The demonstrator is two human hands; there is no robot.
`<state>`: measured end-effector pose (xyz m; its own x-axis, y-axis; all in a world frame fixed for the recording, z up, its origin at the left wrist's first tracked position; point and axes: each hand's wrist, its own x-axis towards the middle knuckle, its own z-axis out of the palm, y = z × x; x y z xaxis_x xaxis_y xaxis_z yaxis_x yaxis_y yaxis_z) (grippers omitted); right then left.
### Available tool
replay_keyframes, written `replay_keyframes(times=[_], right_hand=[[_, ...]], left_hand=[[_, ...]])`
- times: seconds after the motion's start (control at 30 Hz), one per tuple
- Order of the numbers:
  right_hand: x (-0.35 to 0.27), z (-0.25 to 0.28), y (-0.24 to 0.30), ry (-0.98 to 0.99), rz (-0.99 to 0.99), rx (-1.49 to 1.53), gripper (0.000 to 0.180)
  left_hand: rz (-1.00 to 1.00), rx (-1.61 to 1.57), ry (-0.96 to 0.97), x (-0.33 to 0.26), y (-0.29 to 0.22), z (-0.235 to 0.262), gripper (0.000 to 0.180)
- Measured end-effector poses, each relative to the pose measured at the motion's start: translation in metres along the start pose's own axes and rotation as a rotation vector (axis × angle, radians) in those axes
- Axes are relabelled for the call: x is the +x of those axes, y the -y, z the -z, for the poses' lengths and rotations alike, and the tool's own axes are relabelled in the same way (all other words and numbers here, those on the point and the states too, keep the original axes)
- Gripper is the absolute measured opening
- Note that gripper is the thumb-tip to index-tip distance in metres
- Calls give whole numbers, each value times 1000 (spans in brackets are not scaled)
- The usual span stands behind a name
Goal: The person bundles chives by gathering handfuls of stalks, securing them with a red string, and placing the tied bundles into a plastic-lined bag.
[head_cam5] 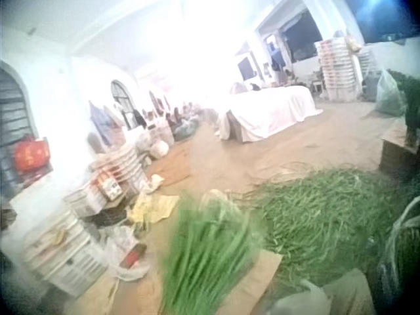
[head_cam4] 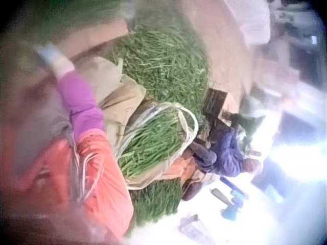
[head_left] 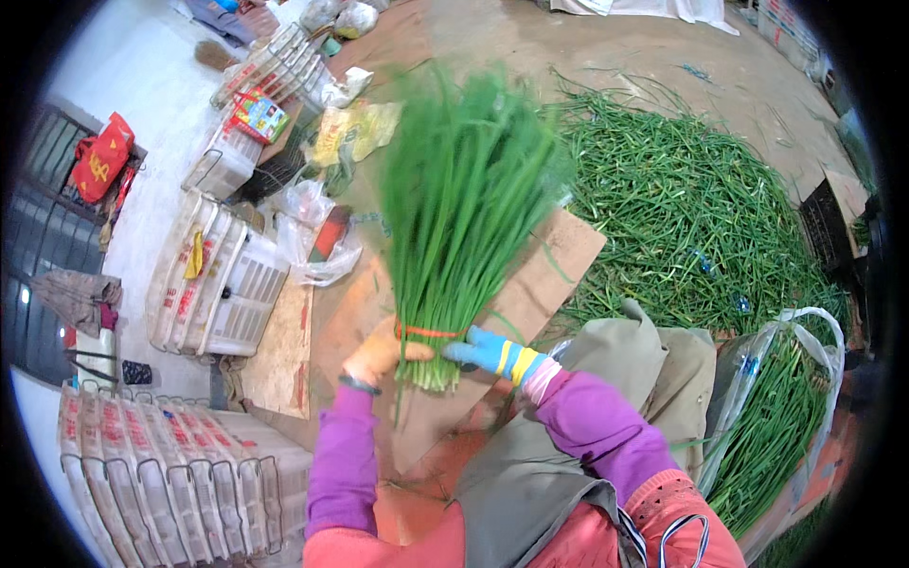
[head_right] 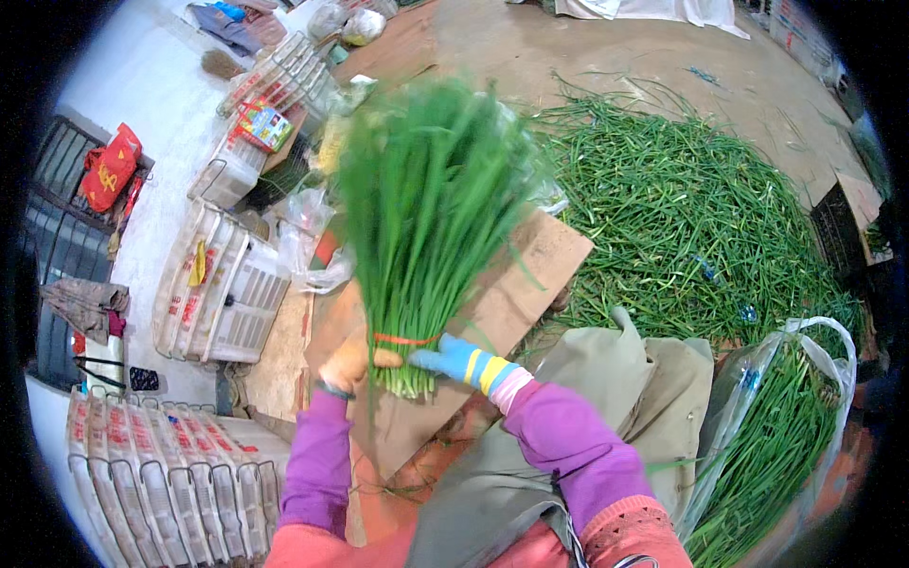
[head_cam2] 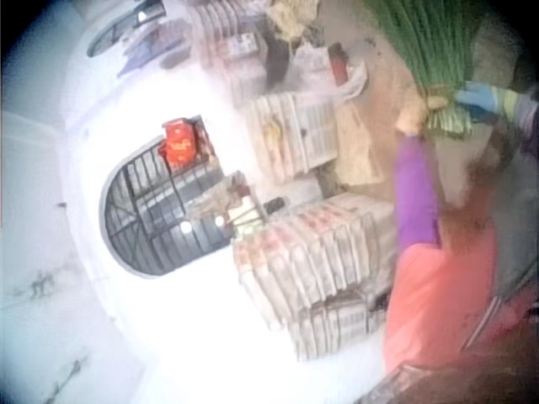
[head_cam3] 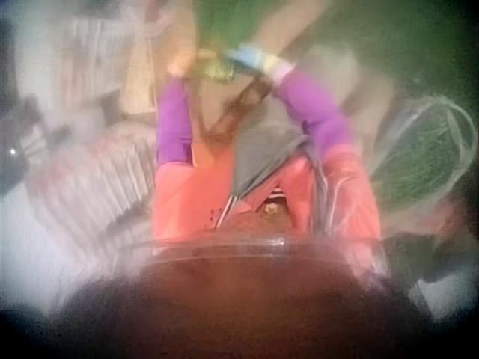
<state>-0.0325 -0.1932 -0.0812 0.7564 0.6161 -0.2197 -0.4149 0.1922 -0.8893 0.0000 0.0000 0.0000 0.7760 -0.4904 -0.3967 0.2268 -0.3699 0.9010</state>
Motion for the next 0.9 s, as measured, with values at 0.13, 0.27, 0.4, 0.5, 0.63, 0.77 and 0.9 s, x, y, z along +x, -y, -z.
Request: replay_keyframes(times=[0.13, 0.27, 0.4, 0.5, 0.63, 0.77, 0.9], right_hand=[[14, -1, -25, -41, -388, -315, 69], [-4, 5, -4, -29, -513, -64, 64], [-1, 17, -23, -36, -354, -87, 53], [-6, 9, -10, 60, -442, -108, 45], [-4, 5, -13, 99, -434, -203, 41], [-8, 4, -4, 47, -415, -288, 38], [-5, 11, -13, 3, -335, -269, 37]], left_hand=[[182, 221, -21, 27, 70, 42, 66], [136, -11, -266, 12, 88, 46, 70], [-49, 272, -723, -15, 57, 19, 50], [-186, 685, -782, -37, 22, -29, 33], [-142, 955, -723, -36, 35, -44, 31], [-111, 863, -707, -35, 55, -32, 21], [64, 266, -539, -40, 87, 1, 20]])
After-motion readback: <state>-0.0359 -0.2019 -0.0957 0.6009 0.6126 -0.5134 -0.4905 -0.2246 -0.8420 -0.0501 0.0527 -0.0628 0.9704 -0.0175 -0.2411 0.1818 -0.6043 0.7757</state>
